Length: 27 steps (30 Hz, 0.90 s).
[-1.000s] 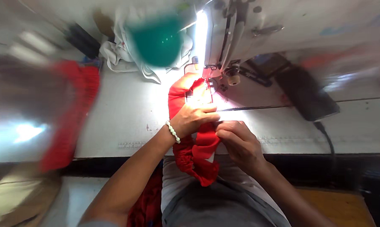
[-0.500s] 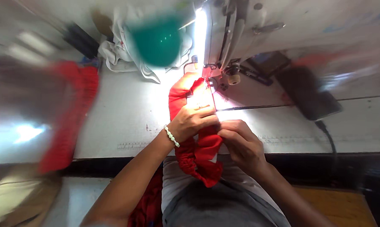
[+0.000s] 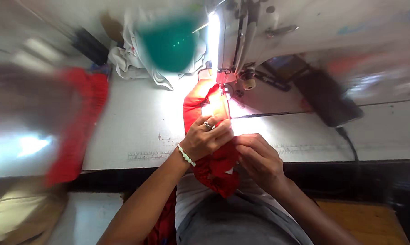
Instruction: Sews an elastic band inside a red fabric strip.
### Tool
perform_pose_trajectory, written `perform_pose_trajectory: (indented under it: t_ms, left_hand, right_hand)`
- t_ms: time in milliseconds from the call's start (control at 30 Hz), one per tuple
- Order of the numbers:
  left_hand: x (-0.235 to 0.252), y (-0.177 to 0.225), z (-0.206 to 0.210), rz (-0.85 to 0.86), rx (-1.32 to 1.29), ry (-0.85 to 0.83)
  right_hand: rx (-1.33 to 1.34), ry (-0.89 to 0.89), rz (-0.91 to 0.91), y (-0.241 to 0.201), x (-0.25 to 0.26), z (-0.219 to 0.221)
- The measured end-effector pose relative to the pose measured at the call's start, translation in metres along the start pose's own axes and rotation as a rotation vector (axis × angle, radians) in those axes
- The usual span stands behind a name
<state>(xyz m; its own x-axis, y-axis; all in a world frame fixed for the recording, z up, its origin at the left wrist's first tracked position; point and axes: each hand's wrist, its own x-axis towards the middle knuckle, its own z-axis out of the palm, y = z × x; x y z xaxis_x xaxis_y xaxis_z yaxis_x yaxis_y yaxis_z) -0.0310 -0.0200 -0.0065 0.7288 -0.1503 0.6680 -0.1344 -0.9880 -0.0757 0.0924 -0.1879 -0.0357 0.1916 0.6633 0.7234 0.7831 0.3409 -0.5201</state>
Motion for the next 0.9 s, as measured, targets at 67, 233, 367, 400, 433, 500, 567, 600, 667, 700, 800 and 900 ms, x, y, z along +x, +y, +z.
perform_pose_trajectory:
  t_ms: [67,233,367,400,433,500,567,600,667,700,800,900]
  left_hand:
    - [0.001,-0.003,0.000,0.017,-0.023,-0.015]
    - [-0.001,-0.003,0.000,-0.017,-0.144,-0.087]
    - [-0.006,-0.003,-0.001,-0.089,-0.205,-0.101]
    - [-0.007,-0.002,-0.002,-0.112,-0.204,-0.110]
    - [-0.009,-0.002,-0.003,-0.133,-0.196,-0.120]
    - [-0.012,0.001,-0.007,-0.169,-0.187,-0.133]
    - [-0.015,0.004,-0.009,-0.191,-0.182,-0.126]
    - [-0.016,0.005,-0.009,-0.191,-0.182,-0.126]
    - [-0.015,0.005,-0.007,-0.169,-0.151,-0.161]
    - [-0.014,0.005,-0.007,-0.159,-0.131,-0.189]
    - [-0.011,0.006,-0.006,-0.159,-0.097,-0.253]
    - [-0.012,0.009,-0.008,-0.184,-0.078,-0.278]
  right_hand:
    - [-0.006,0.002,0.005,-0.001,0.000,0.001]
    - [-0.053,-0.046,0.028,0.000,-0.001,0.000]
    - [-0.082,-0.064,0.036,0.000,0.004,0.002]
    - [-0.080,-0.062,0.029,0.000,0.005,0.002]
    - [-0.082,-0.068,0.022,0.000,0.005,0.001]
    - [-0.095,-0.088,0.010,-0.001,0.003,-0.003]
    - [-0.111,-0.113,0.014,-0.003,-0.003,-0.007]
    - [-0.121,-0.117,0.020,-0.004,-0.007,-0.008]
    - [-0.148,-0.122,0.028,-0.005,-0.012,-0.008]
    - [-0.168,-0.125,0.028,-0.006,-0.013,-0.007]
    - [-0.218,-0.119,0.019,-0.008,-0.015,-0.002]
    - [-0.247,-0.131,-0.003,-0.011,-0.014,0.000]
